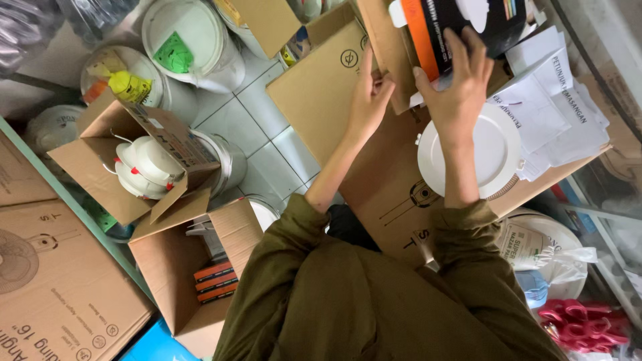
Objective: The person handles and arranges boxes containing LED downlight units and other hardware items within a cardboard box. They pick up individual light fixtures and packaging boxes to reorder them.
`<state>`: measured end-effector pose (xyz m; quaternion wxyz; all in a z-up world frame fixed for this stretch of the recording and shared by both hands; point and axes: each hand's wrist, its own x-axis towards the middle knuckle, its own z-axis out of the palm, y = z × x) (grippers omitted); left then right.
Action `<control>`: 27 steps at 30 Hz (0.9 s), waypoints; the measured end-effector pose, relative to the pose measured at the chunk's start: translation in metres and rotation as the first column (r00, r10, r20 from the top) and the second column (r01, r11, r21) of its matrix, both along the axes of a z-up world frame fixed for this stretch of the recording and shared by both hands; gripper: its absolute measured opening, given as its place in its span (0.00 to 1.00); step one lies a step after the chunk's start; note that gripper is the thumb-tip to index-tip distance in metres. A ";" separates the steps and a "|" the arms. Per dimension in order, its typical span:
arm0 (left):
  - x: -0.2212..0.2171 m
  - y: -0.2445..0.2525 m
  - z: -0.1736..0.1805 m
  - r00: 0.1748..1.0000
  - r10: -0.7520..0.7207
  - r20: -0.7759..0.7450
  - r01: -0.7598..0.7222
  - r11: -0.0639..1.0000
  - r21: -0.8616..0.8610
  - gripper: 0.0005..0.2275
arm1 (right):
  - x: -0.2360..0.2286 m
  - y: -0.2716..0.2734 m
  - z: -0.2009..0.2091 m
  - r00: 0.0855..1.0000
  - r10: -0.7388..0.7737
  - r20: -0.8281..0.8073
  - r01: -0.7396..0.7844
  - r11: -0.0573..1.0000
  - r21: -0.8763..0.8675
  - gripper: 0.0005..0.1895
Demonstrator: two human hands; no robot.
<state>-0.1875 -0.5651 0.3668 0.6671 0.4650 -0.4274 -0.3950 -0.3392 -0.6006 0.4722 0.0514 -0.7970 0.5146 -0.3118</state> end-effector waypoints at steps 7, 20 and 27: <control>0.066 0.120 0.041 0.953 0.155 -0.262 -0.108 0.977 0.185 0.26 | -0.005 0.058 0.049 0.922 0.238 0.304 -0.235 0.971 -0.049 0.48; 0.159 0.326 0.007 0.776 0.470 -0.420 -0.320 0.868 0.379 0.28 | 0.012 0.214 0.020 0.847 0.040 0.529 -0.419 0.663 0.620 0.32; 0.154 0.327 0.091 0.764 0.507 0.399 -0.525 0.848 -0.072 0.31 | 0.026 0.212 0.052 0.766 0.601 0.229 -0.643 0.716 0.271 0.25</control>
